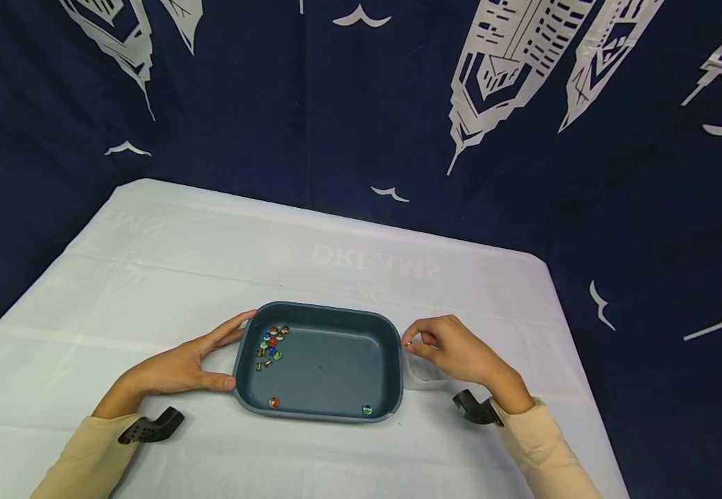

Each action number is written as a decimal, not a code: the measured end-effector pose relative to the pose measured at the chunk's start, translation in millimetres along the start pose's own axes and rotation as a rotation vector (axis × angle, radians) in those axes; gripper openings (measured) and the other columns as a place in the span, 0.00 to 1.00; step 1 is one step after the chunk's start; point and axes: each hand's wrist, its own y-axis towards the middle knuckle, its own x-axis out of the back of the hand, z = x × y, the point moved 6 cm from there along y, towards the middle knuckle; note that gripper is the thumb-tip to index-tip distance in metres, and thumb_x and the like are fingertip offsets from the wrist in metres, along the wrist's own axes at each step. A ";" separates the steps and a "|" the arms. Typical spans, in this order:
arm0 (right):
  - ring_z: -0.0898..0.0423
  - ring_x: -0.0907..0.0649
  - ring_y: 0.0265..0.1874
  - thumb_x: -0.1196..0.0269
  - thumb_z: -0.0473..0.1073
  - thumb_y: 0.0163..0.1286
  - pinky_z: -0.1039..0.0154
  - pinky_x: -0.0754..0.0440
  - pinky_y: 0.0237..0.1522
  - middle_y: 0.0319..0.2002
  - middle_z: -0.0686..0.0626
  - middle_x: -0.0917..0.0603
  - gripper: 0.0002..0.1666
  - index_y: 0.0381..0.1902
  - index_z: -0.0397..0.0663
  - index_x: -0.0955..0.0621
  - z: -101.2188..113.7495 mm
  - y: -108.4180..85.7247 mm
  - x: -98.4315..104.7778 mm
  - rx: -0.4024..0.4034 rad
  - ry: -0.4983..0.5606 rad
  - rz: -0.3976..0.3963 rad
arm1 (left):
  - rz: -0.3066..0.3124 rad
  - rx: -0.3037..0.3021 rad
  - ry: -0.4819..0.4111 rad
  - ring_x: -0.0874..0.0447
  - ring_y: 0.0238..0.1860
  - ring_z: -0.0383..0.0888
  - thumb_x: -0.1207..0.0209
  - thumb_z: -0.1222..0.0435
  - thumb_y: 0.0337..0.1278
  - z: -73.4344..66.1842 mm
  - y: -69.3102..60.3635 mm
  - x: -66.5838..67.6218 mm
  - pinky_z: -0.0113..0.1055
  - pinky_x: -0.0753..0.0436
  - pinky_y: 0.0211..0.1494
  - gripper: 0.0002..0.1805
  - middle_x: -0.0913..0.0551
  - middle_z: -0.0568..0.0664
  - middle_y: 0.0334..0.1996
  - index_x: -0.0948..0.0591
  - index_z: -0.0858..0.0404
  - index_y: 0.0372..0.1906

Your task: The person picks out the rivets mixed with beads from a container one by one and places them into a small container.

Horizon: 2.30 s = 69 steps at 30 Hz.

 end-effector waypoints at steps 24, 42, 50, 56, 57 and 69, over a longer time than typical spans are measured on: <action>0.69 0.40 0.17 0.32 0.36 0.67 0.69 0.29 0.27 0.17 0.63 0.40 0.07 0.42 0.45 0.15 -16.6 -12.8 3.1 -0.025 -0.010 -0.025 | -0.002 -0.001 0.007 0.52 0.80 0.60 0.27 0.57 0.53 -1.4 0.2 0.6 0.76 0.54 0.70 0.58 0.39 0.53 0.77 0.53 0.37 0.80; 0.69 0.39 0.17 0.32 0.37 0.67 0.69 0.29 0.29 0.18 0.63 0.41 0.09 0.45 0.43 0.14 -17.6 -9.1 2.1 -0.020 -0.010 -0.011 | 0.003 0.000 -0.022 0.52 0.80 0.60 0.27 0.59 0.54 -2.0 -0.1 -0.8 0.77 0.54 0.70 0.57 0.39 0.52 0.77 0.53 0.37 0.80; 0.69 0.39 0.18 0.31 0.38 0.66 0.69 0.28 0.30 0.18 0.63 0.40 0.09 0.45 0.45 0.14 -14.6 -5.5 4.0 -0.014 -0.029 -0.028 | 0.003 0.000 -0.032 0.54 0.80 0.60 0.27 0.59 0.54 -2.7 -0.2 -1.0 0.77 0.57 0.70 0.57 0.39 0.53 0.77 0.53 0.37 0.80; 0.68 0.39 0.18 0.31 0.38 0.66 0.69 0.29 0.29 0.18 0.63 0.40 0.09 0.45 0.47 0.14 -13.5 -3.5 4.8 -0.022 -0.039 -0.033 | 0.005 0.001 -0.025 0.53 0.80 0.60 0.27 0.59 0.54 -3.0 -0.3 -0.4 0.76 0.56 0.70 0.57 0.40 0.53 0.77 0.53 0.37 0.80; 0.68 0.39 0.18 0.31 0.38 0.66 0.69 0.29 0.29 0.18 0.63 0.39 0.09 0.45 0.47 0.14 -13.1 -3.4 4.9 -0.022 -0.041 -0.034 | 0.004 -0.001 -0.025 0.53 0.80 0.60 0.27 0.59 0.54 -3.1 -0.3 -0.3 0.76 0.56 0.70 0.57 0.39 0.53 0.77 0.53 0.37 0.80; 0.67 0.39 0.17 0.32 0.39 0.67 0.69 0.32 0.25 0.17 0.61 0.39 0.07 0.43 0.50 0.13 -8.5 0.8 4.8 -0.013 -0.024 -0.063 | -0.007 -0.017 -0.007 0.52 0.80 0.59 0.27 0.58 0.54 -2.9 -0.5 -0.1 0.75 0.54 0.71 0.57 0.39 0.52 0.77 0.53 0.37 0.80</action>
